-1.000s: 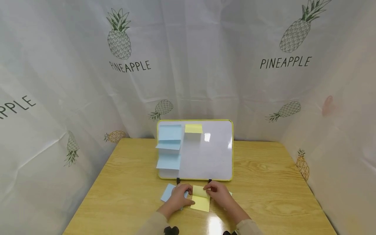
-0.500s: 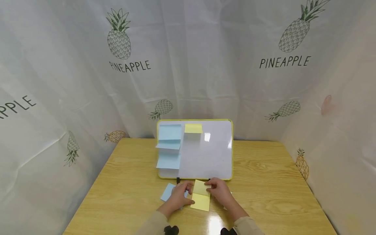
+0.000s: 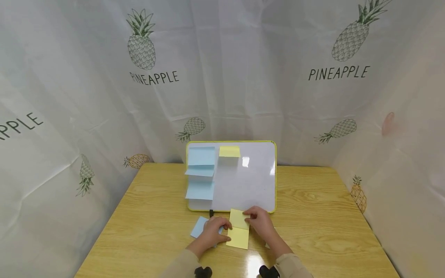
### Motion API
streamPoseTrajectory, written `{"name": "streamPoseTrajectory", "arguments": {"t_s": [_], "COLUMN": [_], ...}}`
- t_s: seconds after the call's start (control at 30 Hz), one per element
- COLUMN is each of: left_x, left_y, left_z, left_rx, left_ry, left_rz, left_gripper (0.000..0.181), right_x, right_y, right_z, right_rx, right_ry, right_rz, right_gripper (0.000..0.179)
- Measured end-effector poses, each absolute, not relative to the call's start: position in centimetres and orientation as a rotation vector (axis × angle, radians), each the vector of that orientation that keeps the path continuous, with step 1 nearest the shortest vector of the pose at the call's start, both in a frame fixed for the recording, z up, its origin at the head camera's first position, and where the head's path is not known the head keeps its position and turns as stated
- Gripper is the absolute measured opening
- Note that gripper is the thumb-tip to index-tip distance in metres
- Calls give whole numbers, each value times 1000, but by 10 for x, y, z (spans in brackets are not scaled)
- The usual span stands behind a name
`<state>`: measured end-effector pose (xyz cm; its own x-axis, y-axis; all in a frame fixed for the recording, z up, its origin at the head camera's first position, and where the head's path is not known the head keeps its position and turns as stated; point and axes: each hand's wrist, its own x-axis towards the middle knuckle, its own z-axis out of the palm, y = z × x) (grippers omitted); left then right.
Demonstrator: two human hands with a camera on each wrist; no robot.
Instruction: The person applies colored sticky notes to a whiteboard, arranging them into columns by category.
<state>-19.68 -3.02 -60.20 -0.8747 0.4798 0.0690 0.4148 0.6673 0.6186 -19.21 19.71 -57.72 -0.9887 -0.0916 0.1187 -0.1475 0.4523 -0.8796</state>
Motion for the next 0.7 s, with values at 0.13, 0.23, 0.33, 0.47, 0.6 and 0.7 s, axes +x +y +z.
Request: {"name": "streamPoseTrajectory", "arguments": {"t_s": [0.13, 0.23, 0.33, 0.47, 0.6, 0.7], "left_x": [-196, -196, -196, -196, -196, -197], "left_y": [-29, -30, -30, -30, -29, -29], "left_z": [-602, -602, -603, -604, -605, -606], "left_rx": [735, 736, 736, 734, 736, 730], "left_ry": [2783, 2787, 2787, 2780, 2781, 2780], "left_rz": [962, 957, 962, 969, 960, 962], "left_gripper": [28, 28, 28, 28, 28, 29], "right_x": [-195, -197, -197, -198, -199, -201], "right_y": [198, 197, 198, 199, 200, 200], "right_z": [-575, -572, -570, -570, -570, -568], "right_rx": [194, 145, 114, 142, 132, 89], "right_ry": [-2633, -2638, -2626, -2596, -2589, -2599], "right_rz": [1586, 1614, 1627, 1586, 1584, 1607], "right_gripper": [19, 20, 20, 18, 18, 19]}}
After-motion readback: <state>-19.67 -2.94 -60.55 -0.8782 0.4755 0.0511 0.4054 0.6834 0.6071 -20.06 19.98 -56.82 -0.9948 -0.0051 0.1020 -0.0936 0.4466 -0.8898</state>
